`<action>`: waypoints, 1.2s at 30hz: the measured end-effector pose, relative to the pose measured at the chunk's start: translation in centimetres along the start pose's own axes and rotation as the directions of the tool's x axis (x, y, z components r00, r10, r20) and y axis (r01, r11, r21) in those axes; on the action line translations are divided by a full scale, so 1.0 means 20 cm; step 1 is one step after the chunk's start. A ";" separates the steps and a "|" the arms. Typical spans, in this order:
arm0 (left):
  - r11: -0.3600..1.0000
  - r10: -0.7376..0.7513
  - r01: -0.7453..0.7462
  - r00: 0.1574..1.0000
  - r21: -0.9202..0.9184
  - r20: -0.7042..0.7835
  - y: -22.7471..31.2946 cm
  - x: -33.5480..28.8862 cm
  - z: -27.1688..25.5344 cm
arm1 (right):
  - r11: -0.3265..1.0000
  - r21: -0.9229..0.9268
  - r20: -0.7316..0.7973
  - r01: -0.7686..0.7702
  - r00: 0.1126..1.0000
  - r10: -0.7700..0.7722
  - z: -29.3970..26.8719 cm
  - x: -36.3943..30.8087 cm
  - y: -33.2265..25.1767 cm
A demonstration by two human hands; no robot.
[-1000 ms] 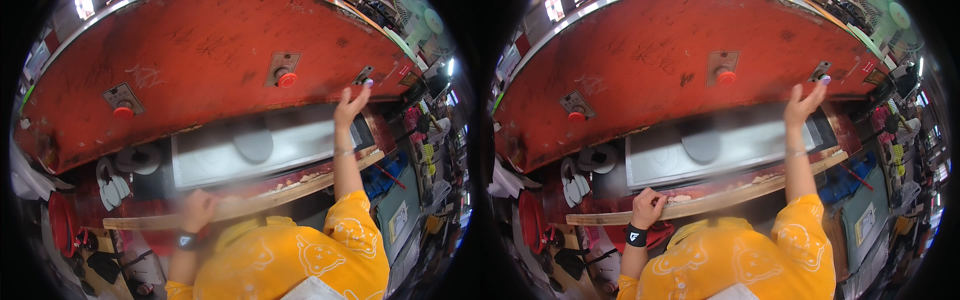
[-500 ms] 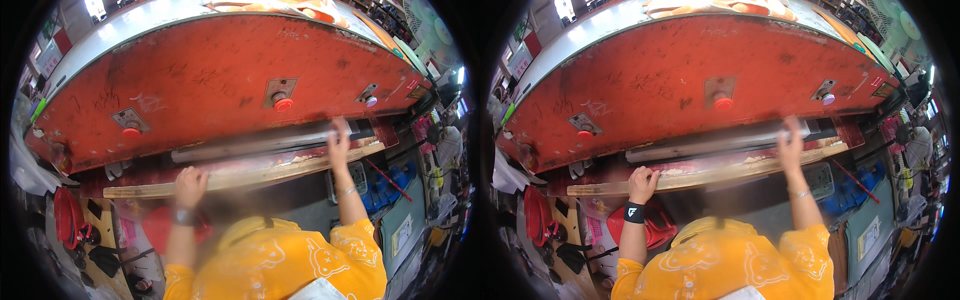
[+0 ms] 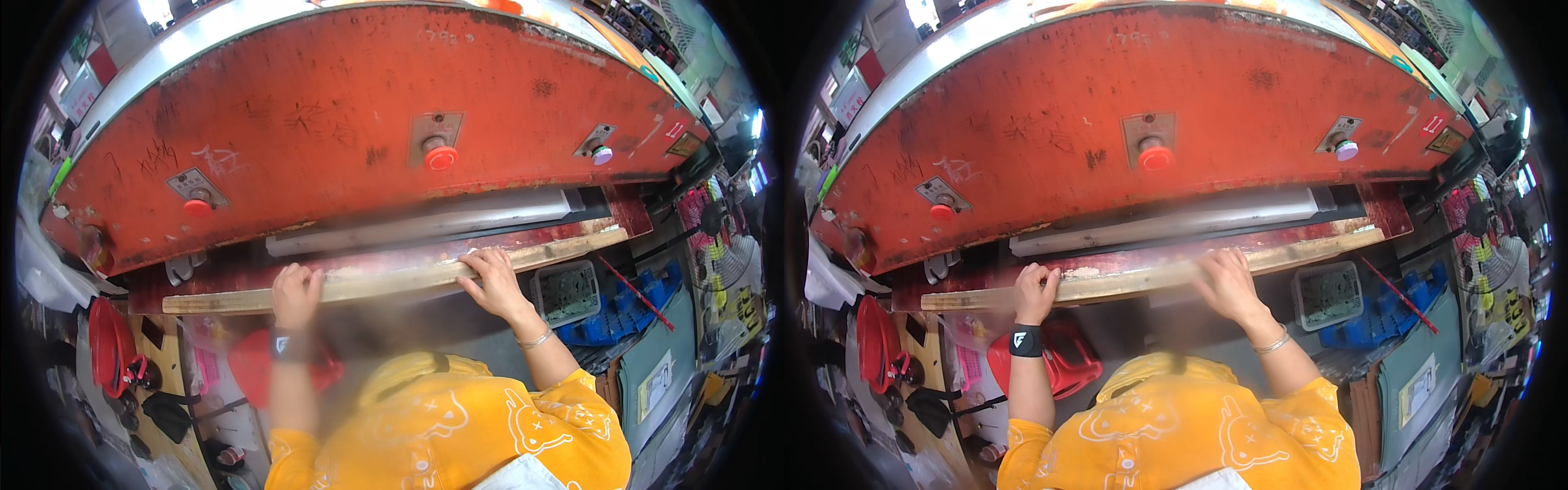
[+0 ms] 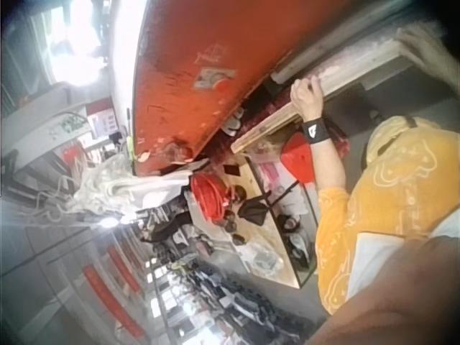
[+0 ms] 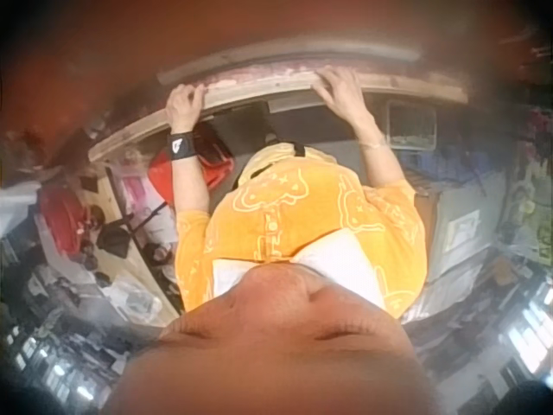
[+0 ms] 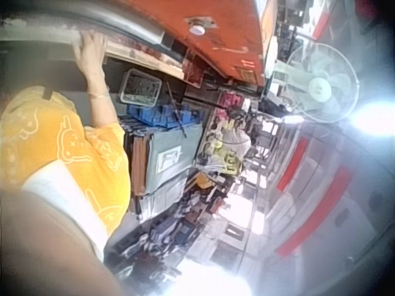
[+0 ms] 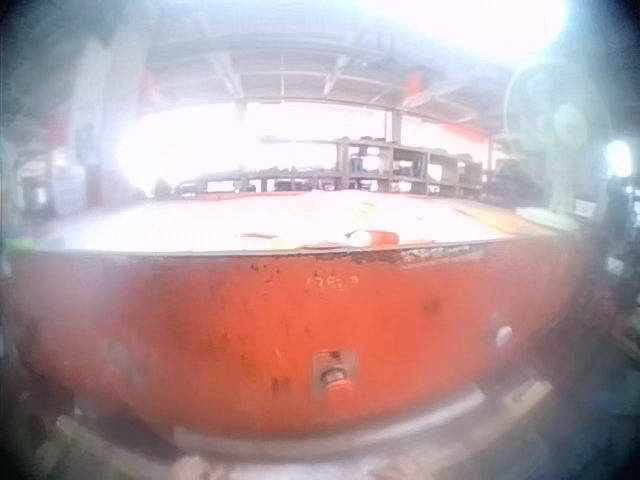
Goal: The person repeatedly feeds gray rubber pieces through a red industrial smoothing machine, using a gray pad to press and guide the material. They remove finished pieces and place them on the machine's side, then continue processing additional pieces from a sheet.
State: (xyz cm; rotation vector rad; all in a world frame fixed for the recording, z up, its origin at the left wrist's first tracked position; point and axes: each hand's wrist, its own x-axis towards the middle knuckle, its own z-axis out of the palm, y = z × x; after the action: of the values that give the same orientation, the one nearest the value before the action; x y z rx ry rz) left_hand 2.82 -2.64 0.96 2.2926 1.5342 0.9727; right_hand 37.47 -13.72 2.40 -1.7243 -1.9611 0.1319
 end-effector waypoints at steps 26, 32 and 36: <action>0.994 -0.101 0.089 0.972 0.065 0.214 0.29 -0.99 -0.22 | 0.852 0.509 0.100 -0.124 0.991 0.084 -0.03 -0.05 -0.40; 0.994 -0.063 0.079 0.976 -0.071 0.207 0.32 -1.13 -0.27 | 0.913 0.346 0.033 -0.215 0.975 0.218 -0.16 -0.29 -0.30; 0.994 -0.085 0.097 0.980 -0.060 0.181 0.30 -1.15 -0.24 | 0.986 -0.058 -0.047 -0.157 0.987 0.155 -0.09 -0.33 -0.29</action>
State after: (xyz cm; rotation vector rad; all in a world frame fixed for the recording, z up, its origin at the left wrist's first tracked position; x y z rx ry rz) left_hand -1.28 -26.40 -1.58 2.1768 1.4935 0.7617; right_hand 33.33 -21.59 4.16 -1.9049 -1.8159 0.0897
